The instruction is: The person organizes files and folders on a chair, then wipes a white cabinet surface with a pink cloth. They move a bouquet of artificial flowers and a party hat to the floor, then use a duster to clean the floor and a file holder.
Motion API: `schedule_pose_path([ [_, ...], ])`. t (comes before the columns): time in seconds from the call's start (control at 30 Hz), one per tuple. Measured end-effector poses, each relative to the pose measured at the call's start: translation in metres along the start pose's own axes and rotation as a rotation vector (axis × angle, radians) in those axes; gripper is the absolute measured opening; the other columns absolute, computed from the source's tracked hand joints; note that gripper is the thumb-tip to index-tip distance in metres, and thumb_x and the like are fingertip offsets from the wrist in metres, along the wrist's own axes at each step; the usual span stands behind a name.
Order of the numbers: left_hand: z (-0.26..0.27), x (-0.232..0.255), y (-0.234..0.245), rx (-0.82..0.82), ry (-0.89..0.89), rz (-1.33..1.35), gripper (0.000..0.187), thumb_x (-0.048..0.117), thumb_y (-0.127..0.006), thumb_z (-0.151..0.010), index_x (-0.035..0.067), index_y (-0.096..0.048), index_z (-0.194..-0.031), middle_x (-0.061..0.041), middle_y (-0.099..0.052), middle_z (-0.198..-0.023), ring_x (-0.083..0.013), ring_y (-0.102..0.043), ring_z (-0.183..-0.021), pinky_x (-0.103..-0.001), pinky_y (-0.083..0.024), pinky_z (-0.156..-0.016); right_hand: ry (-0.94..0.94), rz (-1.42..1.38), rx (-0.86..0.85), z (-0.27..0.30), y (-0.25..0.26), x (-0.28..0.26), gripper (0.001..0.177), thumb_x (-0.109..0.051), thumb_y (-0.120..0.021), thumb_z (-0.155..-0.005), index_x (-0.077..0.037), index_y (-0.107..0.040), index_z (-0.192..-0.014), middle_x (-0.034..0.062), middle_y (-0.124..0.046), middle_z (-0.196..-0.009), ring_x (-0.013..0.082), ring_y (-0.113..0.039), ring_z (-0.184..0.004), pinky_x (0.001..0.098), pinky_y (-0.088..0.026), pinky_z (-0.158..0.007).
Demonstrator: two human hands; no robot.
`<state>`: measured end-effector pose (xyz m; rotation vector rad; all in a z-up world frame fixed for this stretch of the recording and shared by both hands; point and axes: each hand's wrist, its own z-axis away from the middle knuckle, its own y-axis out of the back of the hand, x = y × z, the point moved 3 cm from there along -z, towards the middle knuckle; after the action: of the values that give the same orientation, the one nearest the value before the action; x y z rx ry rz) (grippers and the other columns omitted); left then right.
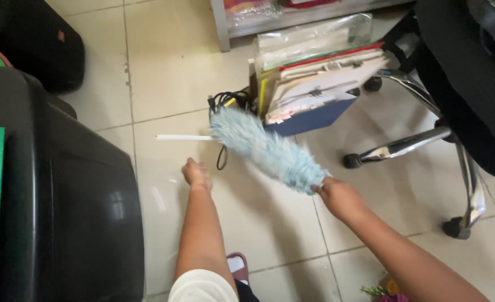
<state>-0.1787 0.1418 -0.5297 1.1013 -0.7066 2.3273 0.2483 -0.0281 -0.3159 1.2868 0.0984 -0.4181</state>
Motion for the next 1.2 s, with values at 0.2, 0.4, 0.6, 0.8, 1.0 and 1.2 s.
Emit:
schedule_pose_path([
  [0.2,0.002,-0.019,-0.027,-0.187,0.109,-0.196,0.046,0.041,-0.053,-0.100,0.009,-0.052,-0.132,-0.015,-0.064,-0.121,-0.0195,-0.057,-0.102,-0.039,-0.042,-0.092,0.053,-0.178,0.205,-0.011,-0.013,-0.039,0.036,-0.040,-0.058,-0.101,-0.006,-0.070,-0.107,0.0260,-0.071,-0.100,0.0479,-0.065,-0.095,0.0558,-0.051,-0.084],
  [0.4,-0.019,-0.042,-0.054,-0.434,0.067,-0.137,0.043,0.038,-0.057,-0.099,0.005,-0.064,-0.126,-0.009,-0.068,-0.126,-0.0229,-0.063,-0.117,-0.039,-0.044,-0.102,0.016,-0.273,0.025,-0.030,-0.044,-0.052,0.046,-0.045,-0.060,-0.097,0.000,-0.068,-0.094,0.0269,-0.070,-0.090,0.0460,-0.067,-0.086,0.0519,-0.054,-0.079],
  [0.6,-0.030,-0.041,-0.056,-0.675,0.296,-0.283,0.035,0.031,-0.054,-0.103,0.007,-0.068,-0.125,-0.006,-0.071,-0.123,-0.0179,-0.062,-0.114,-0.033,-0.046,-0.101,-0.095,-0.127,-0.188,-0.003,-0.073,-0.040,0.055,-0.052,-0.054,-0.103,0.002,-0.067,-0.099,0.0279,-0.071,-0.097,0.0453,-0.067,-0.094,0.0500,-0.052,-0.087],
  [0.8,0.017,0.029,-0.095,-0.690,-0.265,-0.892,0.046,0.030,-0.054,-0.102,0.016,-0.056,-0.146,-0.010,-0.069,-0.132,-0.0249,-0.064,-0.122,-0.038,-0.048,-0.105,-0.064,-0.259,-0.030,0.050,-0.016,0.022,0.038,-0.043,-0.062,-0.092,-0.014,-0.073,-0.114,0.0143,-0.078,-0.097,0.0303,-0.073,-0.089,0.0406,-0.057,-0.082],
  [1.0,0.060,0.051,-0.133,-0.728,-0.942,-1.938,0.063,0.028,-0.046,-0.101,0.026,-0.029,-0.162,-0.001,-0.018,-0.172,-0.0354,-0.011,-0.155,-0.066,-0.025,-0.113,-0.157,-0.398,0.036,0.054,0.034,-0.010,0.032,-0.035,-0.067,-0.092,-0.010,-0.073,-0.110,0.0093,-0.080,-0.089,0.0209,-0.071,-0.079,0.0366,-0.057,-0.079],
  [1.2,0.055,-0.019,-0.117,-0.757,-1.179,-2.252,0.062,0.029,-0.036,-0.104,0.017,-0.019,-0.162,-0.006,-0.013,-0.170,-0.0298,-0.003,-0.155,-0.063,-0.010,-0.121,-0.245,-0.550,0.067,0.031,0.065,-0.016,0.027,-0.033,-0.068,-0.099,-0.008,-0.078,-0.100,0.0038,-0.055,-0.066,0.0141,-0.047,-0.059,0.0312,-0.040,-0.054],
])
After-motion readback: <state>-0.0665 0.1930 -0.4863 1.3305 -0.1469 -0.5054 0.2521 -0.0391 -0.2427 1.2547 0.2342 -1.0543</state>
